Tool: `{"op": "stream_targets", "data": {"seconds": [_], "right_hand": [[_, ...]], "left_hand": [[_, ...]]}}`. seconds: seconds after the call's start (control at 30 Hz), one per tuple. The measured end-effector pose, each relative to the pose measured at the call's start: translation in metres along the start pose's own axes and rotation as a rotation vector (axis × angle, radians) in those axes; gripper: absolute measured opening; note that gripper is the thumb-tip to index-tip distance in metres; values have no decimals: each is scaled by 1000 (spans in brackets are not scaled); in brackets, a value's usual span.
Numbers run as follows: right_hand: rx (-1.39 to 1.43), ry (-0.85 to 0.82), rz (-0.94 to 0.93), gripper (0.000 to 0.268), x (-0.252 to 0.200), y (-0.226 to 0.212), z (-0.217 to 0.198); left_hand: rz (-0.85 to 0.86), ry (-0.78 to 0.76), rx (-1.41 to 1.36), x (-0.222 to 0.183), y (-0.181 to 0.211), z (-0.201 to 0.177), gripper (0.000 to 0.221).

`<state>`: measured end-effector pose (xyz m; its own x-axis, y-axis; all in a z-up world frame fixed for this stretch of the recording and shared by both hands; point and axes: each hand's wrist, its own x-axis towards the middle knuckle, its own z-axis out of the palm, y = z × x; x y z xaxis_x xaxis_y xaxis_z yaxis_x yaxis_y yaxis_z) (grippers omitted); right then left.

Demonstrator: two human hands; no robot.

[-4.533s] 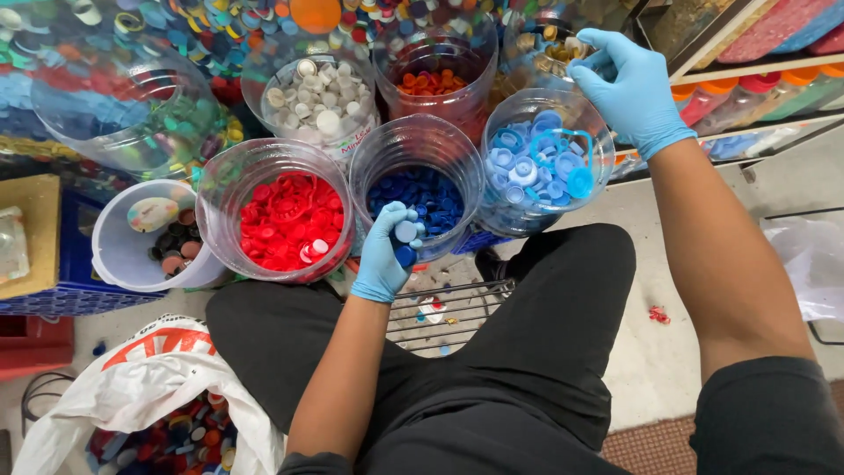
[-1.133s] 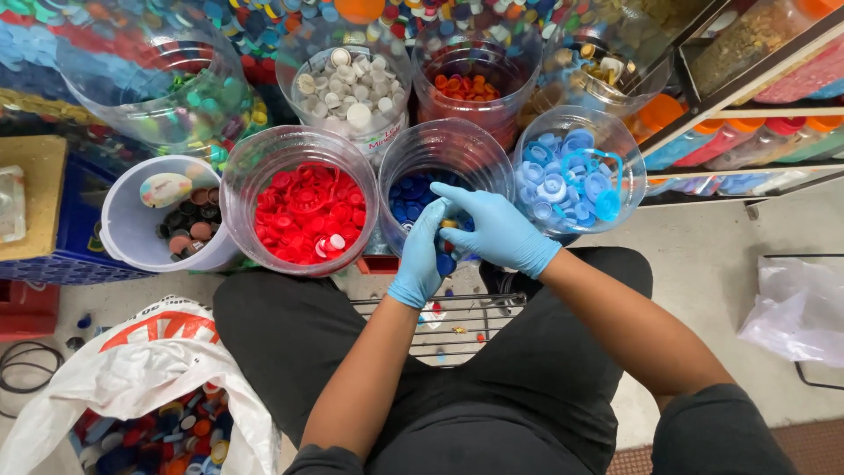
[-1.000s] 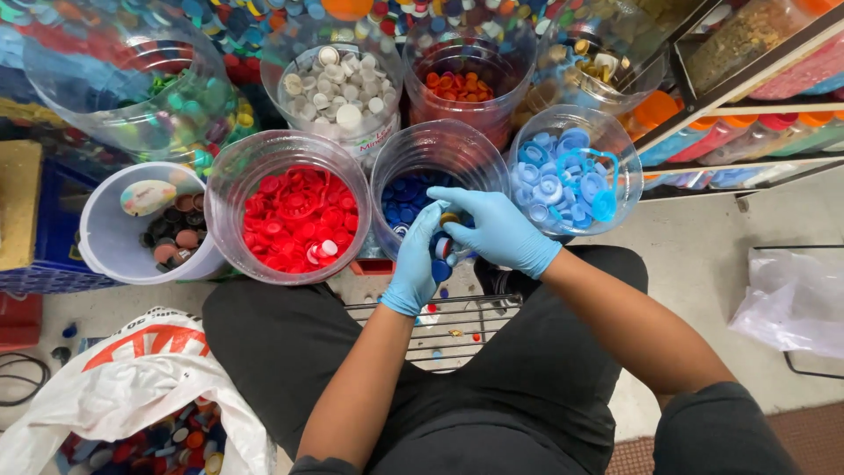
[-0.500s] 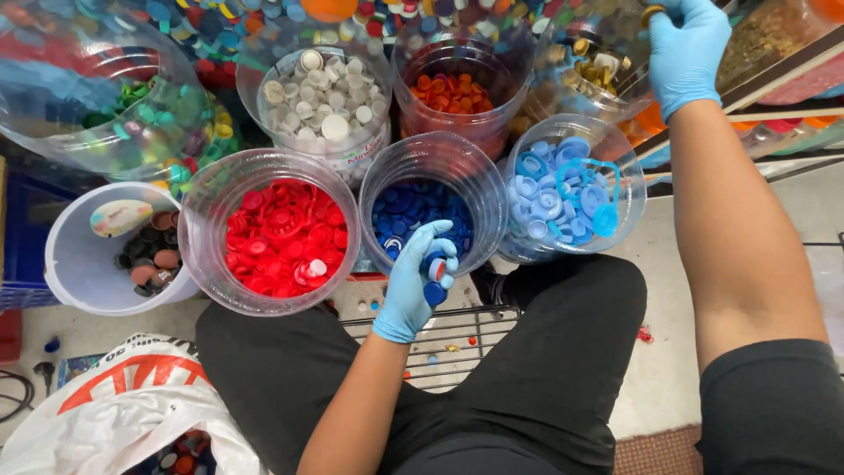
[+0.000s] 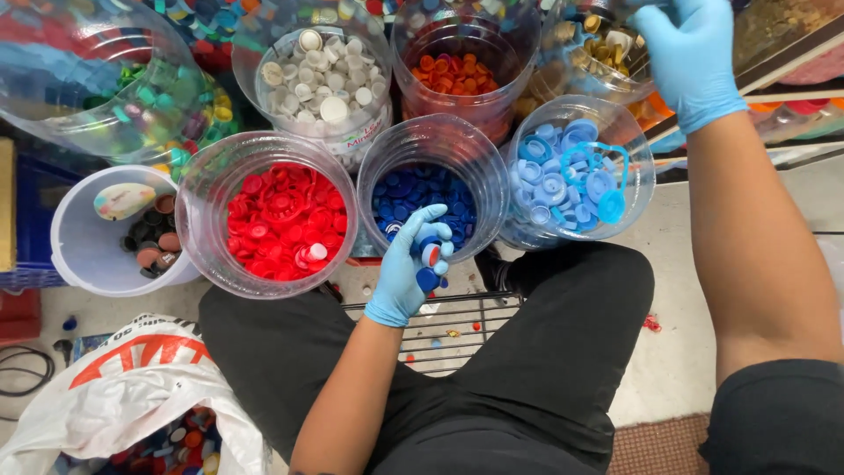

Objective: The person sits on the floor and sorts plastic bottle caps by color. They pick caps from a white sack, separate them by hand, and place them into clear plastic containers filled with red, blue, and light blue caps.

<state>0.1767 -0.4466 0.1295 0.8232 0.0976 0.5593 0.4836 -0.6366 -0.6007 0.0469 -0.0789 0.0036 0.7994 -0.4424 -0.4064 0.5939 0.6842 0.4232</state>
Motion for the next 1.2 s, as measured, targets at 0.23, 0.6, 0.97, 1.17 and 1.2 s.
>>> {"op": "stream_targets", "data": {"seconds": [0.23, 0.6, 0.97, 1.17, 1.2], "right_hand": [[-54, -611, -25, 28, -27, -137, 78], [25, -794, -15, 34, -96, -161, 166], [-93, -346, 205, 20, -43, -142, 61], [-114, -50, 132, 19, -53, -91, 6], [-193, -45, 99, 23, -55, -87, 2]], "left_hand": [[-9, -45, -70, 2, -2, -5, 46], [-5, 1, 4, -9, -15, -19, 46], [-73, -112, -110, -13, -3, -23, 43], [-80, -104, -113, -13, -10, -20, 43], [-78, -84, -104, -14, -10, -18, 44]]}}
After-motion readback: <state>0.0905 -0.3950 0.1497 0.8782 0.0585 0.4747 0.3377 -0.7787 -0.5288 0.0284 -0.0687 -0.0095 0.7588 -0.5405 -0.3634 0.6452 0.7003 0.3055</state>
